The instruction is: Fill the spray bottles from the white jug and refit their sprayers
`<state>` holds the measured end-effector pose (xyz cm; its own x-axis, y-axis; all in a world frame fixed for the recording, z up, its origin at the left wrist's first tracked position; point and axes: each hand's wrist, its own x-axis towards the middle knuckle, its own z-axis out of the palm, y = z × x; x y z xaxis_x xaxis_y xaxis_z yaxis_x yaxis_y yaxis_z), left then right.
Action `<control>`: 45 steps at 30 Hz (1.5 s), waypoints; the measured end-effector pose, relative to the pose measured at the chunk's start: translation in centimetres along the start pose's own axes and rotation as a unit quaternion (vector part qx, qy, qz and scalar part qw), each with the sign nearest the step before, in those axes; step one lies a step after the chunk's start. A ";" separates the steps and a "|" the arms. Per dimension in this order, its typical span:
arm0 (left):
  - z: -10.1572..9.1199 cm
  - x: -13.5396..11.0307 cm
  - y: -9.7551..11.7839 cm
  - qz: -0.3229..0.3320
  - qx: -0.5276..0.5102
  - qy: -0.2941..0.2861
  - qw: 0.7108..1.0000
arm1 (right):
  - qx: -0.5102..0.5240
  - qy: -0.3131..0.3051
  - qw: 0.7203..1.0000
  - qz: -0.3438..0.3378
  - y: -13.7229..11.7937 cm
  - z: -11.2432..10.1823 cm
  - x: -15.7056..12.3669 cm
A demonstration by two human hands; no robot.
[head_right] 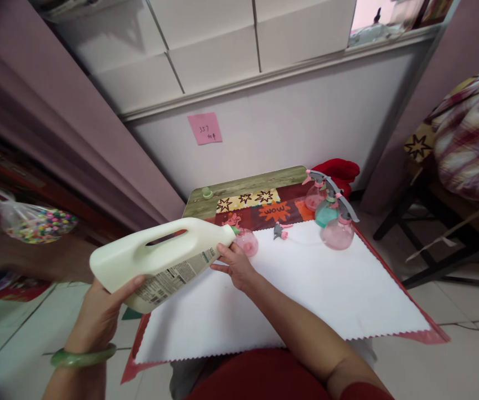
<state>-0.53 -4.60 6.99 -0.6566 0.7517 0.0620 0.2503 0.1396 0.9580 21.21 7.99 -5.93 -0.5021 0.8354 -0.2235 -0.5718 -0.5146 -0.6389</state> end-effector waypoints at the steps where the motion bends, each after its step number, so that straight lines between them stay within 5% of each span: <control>1: 0.0 0.0 0.0 0.000 0.000 -0.001 1.000 | -0.001 -0.001 1.000 0.000 0.0 0.0 0.0; 45: 0.1 -0.2 0.5 0.004 0.001 -0.013 1.000 | -0.002 -0.006 1.000 0.002 0.0 -0.1 0.1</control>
<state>-0.24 -4.59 7.42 -0.6357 0.7694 0.0628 0.2574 0.1346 0.9569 21.19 8.10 -6.03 -0.5111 0.8316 -0.2173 -0.5673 -0.5163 -0.6416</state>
